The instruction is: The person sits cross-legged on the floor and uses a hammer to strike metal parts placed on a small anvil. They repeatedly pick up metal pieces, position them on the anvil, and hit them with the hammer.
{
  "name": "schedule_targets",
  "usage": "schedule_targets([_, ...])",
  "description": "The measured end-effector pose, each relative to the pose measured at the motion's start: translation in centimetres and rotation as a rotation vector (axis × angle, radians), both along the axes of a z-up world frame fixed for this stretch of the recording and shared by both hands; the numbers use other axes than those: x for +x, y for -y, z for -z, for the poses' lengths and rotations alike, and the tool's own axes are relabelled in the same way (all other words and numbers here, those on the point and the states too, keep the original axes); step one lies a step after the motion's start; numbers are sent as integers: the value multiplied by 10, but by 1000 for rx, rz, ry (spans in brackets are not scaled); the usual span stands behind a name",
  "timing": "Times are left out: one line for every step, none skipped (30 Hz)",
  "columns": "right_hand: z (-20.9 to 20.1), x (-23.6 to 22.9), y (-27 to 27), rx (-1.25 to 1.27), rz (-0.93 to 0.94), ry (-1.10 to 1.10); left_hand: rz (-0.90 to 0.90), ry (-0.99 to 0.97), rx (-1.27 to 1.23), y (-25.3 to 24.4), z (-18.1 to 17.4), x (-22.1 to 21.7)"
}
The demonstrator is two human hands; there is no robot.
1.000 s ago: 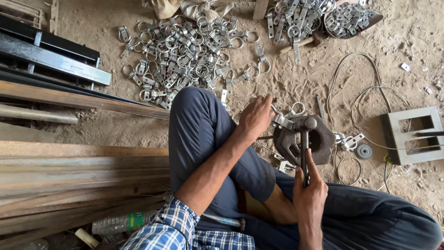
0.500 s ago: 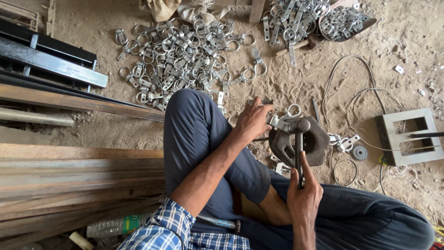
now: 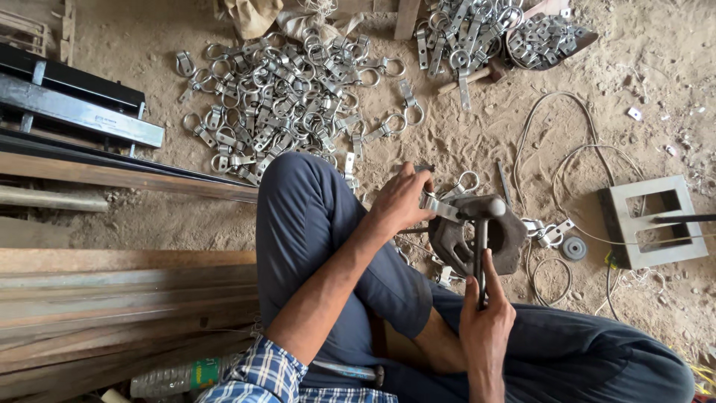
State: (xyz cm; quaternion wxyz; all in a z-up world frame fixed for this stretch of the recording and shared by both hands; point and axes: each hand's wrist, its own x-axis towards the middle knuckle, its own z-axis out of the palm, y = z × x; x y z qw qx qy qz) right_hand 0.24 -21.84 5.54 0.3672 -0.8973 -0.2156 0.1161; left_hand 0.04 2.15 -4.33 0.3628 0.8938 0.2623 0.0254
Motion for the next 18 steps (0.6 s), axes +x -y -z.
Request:
schedule_targets([2, 1, 0, 36, -31, 37, 3, -12, 27, 0, 2, 2])
schedule_targets([2, 2, 1, 72, -60, 74, 9, -23, 54, 1, 4, 3])
schedule_targets([3, 2, 2, 107, -88, 112, 26, -55, 120, 0, 8, 4])
schedule_targets([3, 2, 3, 65, -55, 65, 43, -86, 185, 1, 12, 6])
schedule_targets([3, 1, 4, 23, -21, 18, 60, -118, 249, 2, 16, 7])
schedule_targets([3, 1, 4, -17, 12, -30, 37, -100, 263, 4, 20, 10])
schedule_targets([3, 1, 4, -15, 4, -25, 14, -82, 277, 8, 24, 14])
schedule_targets([4, 2, 2, -12, -2, -20, -8, -63, 292, 9, 27, 17])
schedule_targets([4, 2, 2, -8, -9, -14, 28, -98, 292, 7, 29, 15])
schedule_targets([5, 2, 3, -20, 0, -26, 64, -133, 289, 6, 31, 10])
schedule_targets([6, 2, 3, -31, 9, -38, 99, -168, 287, 6, 34, 7])
schedule_targets([7, 3, 4, -42, 17, -49, 98, -153, 298, 6, 38, 7])
schedule_targets([9, 4, 5, -22, 2, -29, 96, -139, 310, 6, 43, 6])
schedule_targets([11, 4, 6, -1, -11, -10, 95, -126, 324, 6, 50, 6])
schedule_targets([13, 4, 7, 19, -25, 9, 69, -8, 438, 6, 58, 8])
schedule_targets([15, 4, 9, 70, -58, 58, 44, 111, 549, 6, 65, 9])
schedule_targets([17, 4, 10, 120, -92, 107, 19, 230, 659, 7, 70, 10])
schedule_targets([18, 4, 11, 169, -126, 157, 42, 234, 524, 7, 71, 8])
